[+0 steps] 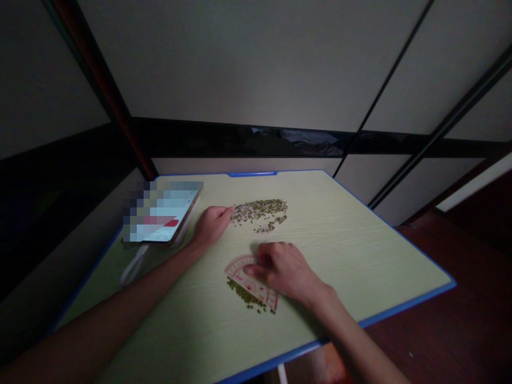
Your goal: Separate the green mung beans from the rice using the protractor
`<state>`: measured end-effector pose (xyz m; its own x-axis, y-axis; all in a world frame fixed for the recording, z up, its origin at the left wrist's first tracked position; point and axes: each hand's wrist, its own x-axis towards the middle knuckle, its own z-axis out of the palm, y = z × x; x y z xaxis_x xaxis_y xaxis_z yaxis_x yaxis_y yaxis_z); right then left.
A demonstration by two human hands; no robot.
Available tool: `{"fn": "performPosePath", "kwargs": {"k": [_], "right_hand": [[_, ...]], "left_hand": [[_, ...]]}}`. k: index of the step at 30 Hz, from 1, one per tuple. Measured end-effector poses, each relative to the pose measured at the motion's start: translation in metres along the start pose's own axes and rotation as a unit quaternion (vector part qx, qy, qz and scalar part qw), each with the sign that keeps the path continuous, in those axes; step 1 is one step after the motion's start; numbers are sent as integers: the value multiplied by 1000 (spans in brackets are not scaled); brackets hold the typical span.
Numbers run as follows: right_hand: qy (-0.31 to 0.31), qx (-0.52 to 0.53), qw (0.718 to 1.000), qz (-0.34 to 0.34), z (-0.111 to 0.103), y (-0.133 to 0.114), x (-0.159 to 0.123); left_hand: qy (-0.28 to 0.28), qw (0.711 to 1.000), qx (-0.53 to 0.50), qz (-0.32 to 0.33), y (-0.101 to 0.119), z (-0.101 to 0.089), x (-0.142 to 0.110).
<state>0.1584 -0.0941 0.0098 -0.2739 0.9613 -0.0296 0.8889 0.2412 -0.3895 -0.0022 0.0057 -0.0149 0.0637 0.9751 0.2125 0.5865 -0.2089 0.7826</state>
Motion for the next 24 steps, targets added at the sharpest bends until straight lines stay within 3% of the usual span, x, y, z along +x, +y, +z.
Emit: {"fn": "performPosePath", "kwargs": {"k": [11,24], "right_hand": [[-60,85,986,-132,2,-11,17],[-178,152,914,-332,10,-24,27]], "left_hand": [[13,1000,8,6,-2,2,1],[18,1000,12,0,3,1,-2]]}}
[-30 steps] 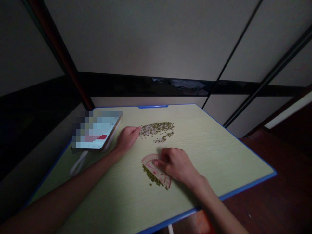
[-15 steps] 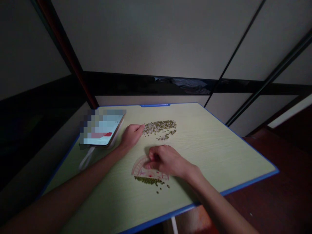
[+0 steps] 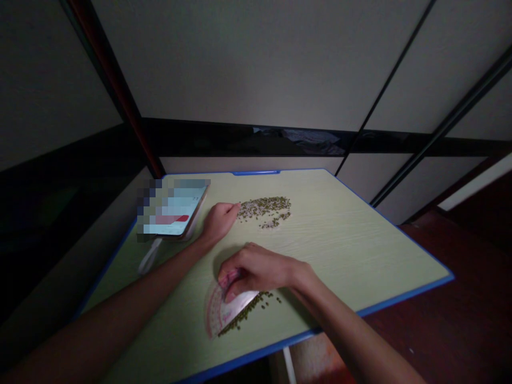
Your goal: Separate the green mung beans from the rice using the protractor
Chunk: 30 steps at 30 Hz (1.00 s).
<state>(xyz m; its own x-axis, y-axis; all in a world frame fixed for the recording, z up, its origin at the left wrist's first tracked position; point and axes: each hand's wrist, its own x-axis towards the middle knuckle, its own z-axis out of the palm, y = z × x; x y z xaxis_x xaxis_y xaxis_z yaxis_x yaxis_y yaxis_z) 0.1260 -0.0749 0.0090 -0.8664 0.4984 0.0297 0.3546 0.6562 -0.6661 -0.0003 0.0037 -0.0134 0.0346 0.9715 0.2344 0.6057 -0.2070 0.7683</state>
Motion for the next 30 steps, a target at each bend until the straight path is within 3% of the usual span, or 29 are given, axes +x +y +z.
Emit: {"fn": "performPosePath", "kwargs": {"k": [4,6,10,15,19,24,30], "right_hand": [[-25,112,993,-8,4,0,1],[-8,188,982,17,5,0,-2],[143,240,953,120,6,5,-24],[291,145,910,257,0,13,-69],[307,-7,879,365,-3,10,-94],[303,-73,863,398,5,0,-94],[306,-82,868,382,20,-11,-72]], "left_hand": [[0,1000,0,2,-1,0,0],[0,1000,1,2,-1,1,0],[0,1000,4,1,-2,2,0],[-5,1000,9,1,-3,2,1],[-5,1000,11,0,-3,2,2],[-5,1000,10,-2,-3,2,1],[0,1000,6,-2,-4,2,1]]}}
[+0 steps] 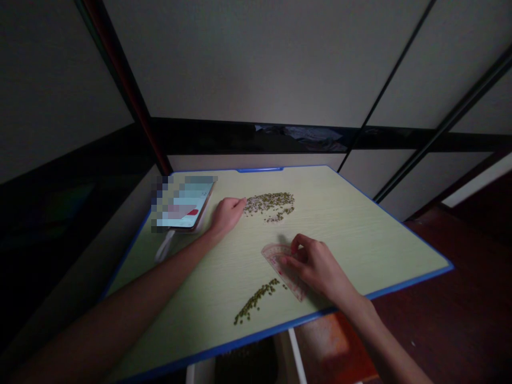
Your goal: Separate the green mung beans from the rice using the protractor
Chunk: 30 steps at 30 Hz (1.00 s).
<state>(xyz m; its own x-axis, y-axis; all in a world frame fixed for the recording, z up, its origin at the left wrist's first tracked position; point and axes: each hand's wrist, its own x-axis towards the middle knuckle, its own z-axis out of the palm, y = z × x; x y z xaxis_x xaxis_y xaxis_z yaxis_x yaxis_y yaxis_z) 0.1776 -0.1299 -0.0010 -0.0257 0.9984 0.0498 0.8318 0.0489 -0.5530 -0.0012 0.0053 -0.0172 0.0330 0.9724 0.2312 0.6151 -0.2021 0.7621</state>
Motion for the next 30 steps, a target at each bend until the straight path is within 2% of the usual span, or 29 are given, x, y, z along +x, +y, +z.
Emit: {"fn": "performPosePath", "kwargs": {"k": [11,17,23,30], "right_hand": [[-10,35,999,-13,24,-28,-7],[-43,83,989,-119,22,-28,2],[-61,133,960,-238,20,-30,4],[-96,142,951,-259,19,-31,-6]], "left_hand": [[0,1000,1,4,1,0,0],[2,1000,-1,8,-1,1,0],[1,1000,2,11,0,0,0],[1,1000,4,8,1,0,-1]]}}
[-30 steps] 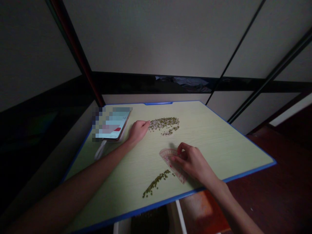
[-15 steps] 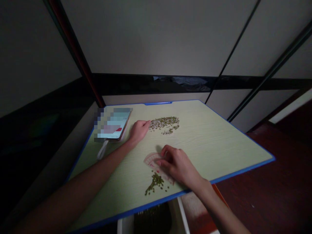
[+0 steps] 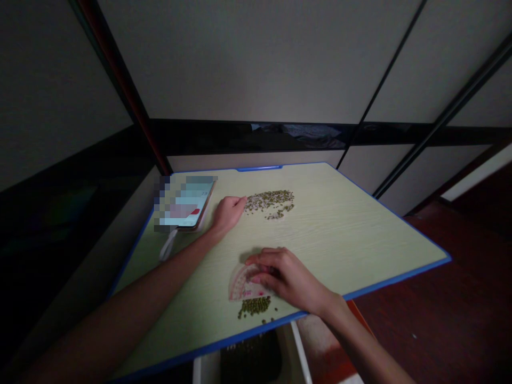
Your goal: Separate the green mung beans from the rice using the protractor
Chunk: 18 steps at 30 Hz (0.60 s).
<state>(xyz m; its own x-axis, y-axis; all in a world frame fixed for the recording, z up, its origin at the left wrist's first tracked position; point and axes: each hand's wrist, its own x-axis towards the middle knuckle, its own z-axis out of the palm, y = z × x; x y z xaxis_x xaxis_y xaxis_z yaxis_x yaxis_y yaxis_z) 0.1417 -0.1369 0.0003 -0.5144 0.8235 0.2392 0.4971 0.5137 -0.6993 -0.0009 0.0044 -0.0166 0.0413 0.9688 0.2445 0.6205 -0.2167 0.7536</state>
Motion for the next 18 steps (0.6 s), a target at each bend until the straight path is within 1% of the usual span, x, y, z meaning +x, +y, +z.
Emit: {"fn": "performPosePath", "kwargs": {"k": [4,10,18], "right_hand": [[-8,12,1000,-13,3,-2,-4],[-27,-1,1000,-11,4,-4,-7],[-29,-5,1000,-9,8,-10,-12]], "left_hand": [[1,1000,-2,0,-1,0,0],[-2,1000,-4,0,-1,1,1],[-3,1000,-5,2,-1,1,1]]}}
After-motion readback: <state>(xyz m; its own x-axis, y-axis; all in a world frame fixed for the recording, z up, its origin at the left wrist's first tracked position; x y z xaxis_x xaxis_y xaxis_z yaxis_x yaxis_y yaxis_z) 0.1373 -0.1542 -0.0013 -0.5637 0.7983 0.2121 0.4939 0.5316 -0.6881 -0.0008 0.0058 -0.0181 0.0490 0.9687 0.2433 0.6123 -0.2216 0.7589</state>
